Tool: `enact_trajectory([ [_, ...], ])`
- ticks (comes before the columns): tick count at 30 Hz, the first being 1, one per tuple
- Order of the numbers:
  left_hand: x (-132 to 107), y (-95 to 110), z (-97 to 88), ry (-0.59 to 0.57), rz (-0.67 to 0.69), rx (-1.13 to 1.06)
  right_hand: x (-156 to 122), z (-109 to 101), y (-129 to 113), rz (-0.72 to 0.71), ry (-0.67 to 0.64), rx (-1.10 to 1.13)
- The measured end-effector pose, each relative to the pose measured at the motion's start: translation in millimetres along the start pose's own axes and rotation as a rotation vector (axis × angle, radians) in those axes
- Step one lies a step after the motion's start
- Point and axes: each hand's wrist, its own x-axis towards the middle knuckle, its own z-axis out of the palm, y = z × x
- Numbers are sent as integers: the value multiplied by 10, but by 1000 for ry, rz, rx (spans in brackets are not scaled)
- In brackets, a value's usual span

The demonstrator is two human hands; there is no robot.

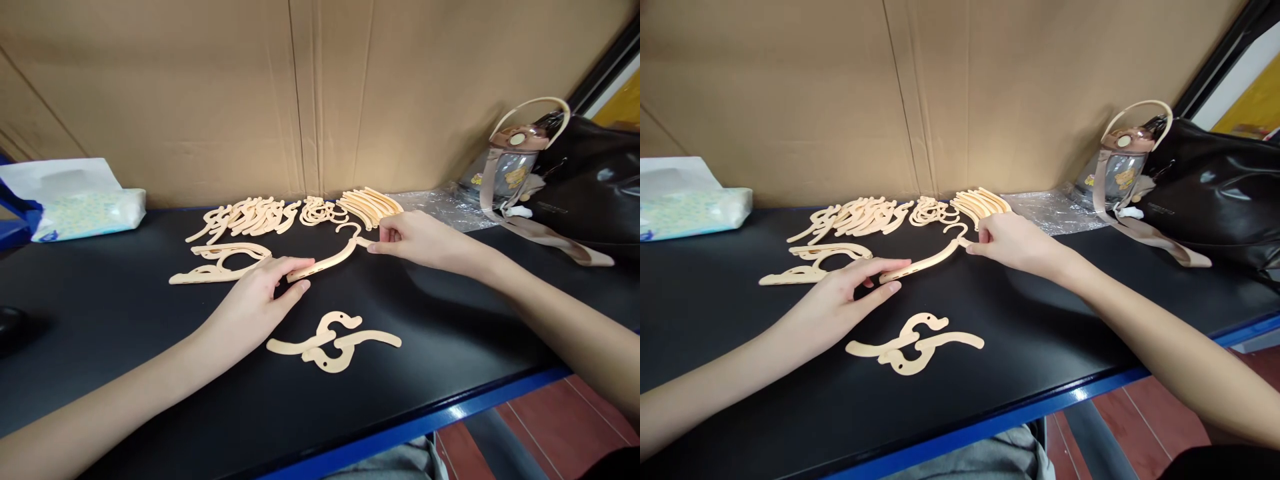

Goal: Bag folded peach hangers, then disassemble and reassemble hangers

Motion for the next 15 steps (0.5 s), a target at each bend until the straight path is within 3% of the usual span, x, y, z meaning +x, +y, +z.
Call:
enact_trajectory([
  [5,19,-3,24,-33,80,40,-34,-68,-71,97,-71,-130],
  [15,-30,41,42,-82,198,39,-42,-93,0,33,-180,-117],
])
